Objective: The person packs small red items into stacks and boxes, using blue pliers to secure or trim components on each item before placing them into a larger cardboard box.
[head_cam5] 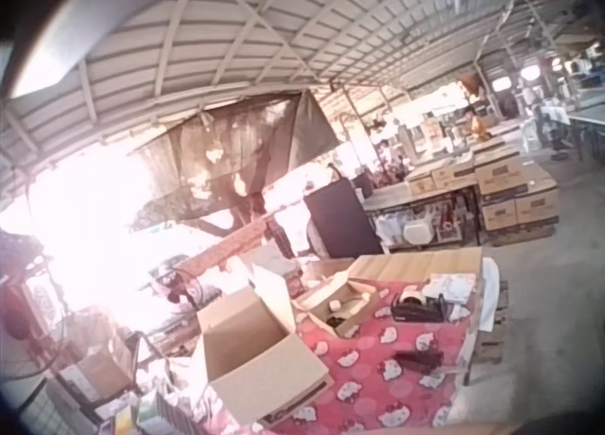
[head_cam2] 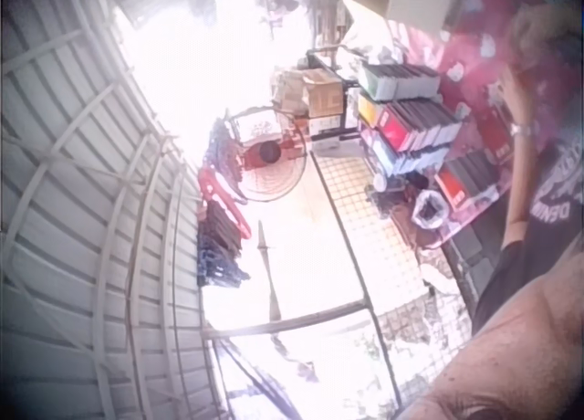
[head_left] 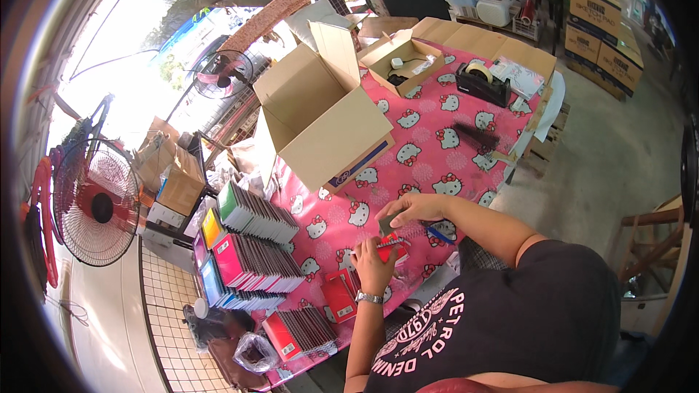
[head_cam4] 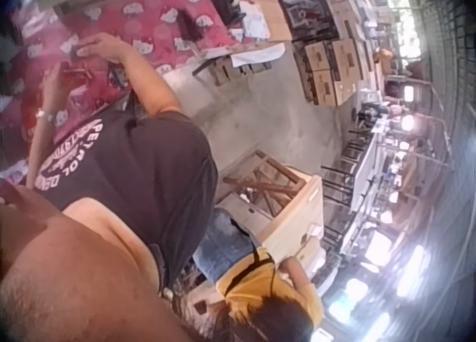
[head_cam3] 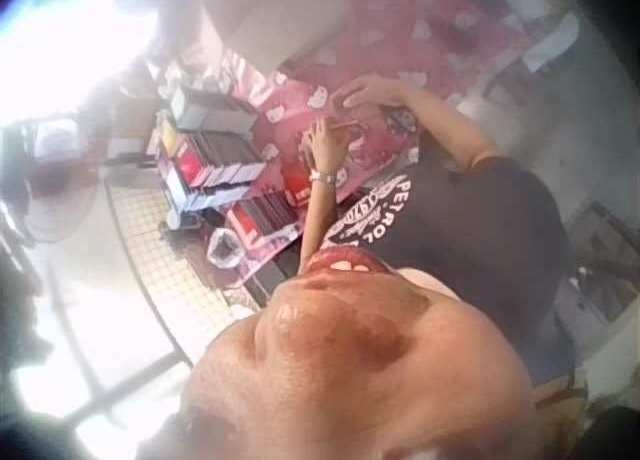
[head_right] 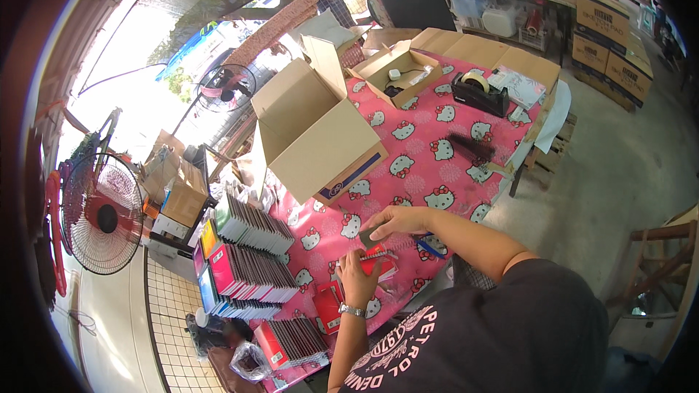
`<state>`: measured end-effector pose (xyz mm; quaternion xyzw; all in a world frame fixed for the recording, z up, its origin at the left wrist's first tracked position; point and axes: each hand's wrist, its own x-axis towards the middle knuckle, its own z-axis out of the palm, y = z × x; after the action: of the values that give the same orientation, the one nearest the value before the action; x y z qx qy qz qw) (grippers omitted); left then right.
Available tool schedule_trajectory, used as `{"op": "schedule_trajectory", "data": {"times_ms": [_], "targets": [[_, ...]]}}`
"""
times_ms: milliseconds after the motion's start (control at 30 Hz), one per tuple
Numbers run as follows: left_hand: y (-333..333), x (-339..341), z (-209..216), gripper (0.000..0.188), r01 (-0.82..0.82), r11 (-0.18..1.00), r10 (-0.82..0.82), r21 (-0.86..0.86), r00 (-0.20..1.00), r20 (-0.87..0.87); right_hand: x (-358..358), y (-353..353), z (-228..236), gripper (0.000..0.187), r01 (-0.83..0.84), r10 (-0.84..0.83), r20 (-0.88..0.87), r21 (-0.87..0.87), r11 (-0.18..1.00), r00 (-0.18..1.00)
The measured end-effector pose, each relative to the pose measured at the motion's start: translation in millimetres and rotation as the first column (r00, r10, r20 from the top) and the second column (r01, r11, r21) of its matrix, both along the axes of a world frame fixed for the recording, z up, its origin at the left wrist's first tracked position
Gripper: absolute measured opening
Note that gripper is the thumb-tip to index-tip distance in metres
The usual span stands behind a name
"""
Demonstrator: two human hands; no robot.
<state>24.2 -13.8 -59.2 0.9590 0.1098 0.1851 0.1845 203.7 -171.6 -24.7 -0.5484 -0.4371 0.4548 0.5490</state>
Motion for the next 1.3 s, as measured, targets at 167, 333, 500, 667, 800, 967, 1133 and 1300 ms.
{"op": "schedule_trajectory", "data": {"times_ms": [167, 333, 500, 667, 800, 967, 1133, 1300], "targets": [[2, 0, 0, 0.040, 0.015, 1.000, -0.015, 0.012, 0.999, -0.045, -1, 2, 0, 0.041, 0.036, 0.002, 0.275, -0.135, 0.990, 0.961], [14, -2, -2, 0.037, 0.040, 0.999, -0.040, 0.005, 0.999, 0.027, -4, 2, -7, 0.039, 0.007, 0.003, 0.211, -0.046, 0.999, 0.977], [27, -6, 1, 0.034, -0.042, 0.998, 0.045, -0.053, 0.997, 0.055, -3, 11, 4, 0.037, 0.069, -0.053, 0.256, -0.053, 0.996, 0.965], [35, -12, -6, 0.031, -0.060, 0.998, 0.058, 0.026, 0.996, 0.066, -6, 17, 7, 0.035, 0.128, -0.140, 0.442, 0.057, 0.990, 0.886], [39, -7, -16, 0.030, 0.018, 0.989, -0.012, -0.144, 0.999, 0.040, -10, 29, -7, 0.037, 0.072, -0.080, 0.405, 0.035, 0.997, 0.911], [48, -10, -12, 0.029, 0.001, 0.935, -0.009, -0.355, 1.000, -0.021, -18, 31, 19, 0.039, 0.018, -0.033, 0.159, 0.097, 0.995, 0.987], [46, -10, -12, 0.029, 0.065, 0.944, -0.046, -0.324, 0.997, 0.064, -13, 32, 21, 0.039, 0.181, -0.134, 0.449, -0.063, 0.982, 0.883], [40, -3, -4, 0.028, 0.052, 0.925, -0.039, -0.377, 0.998, 0.041, -6, 32, -2, 0.043, 0.118, -0.100, 0.408, -0.019, 0.993, 0.907]]}}
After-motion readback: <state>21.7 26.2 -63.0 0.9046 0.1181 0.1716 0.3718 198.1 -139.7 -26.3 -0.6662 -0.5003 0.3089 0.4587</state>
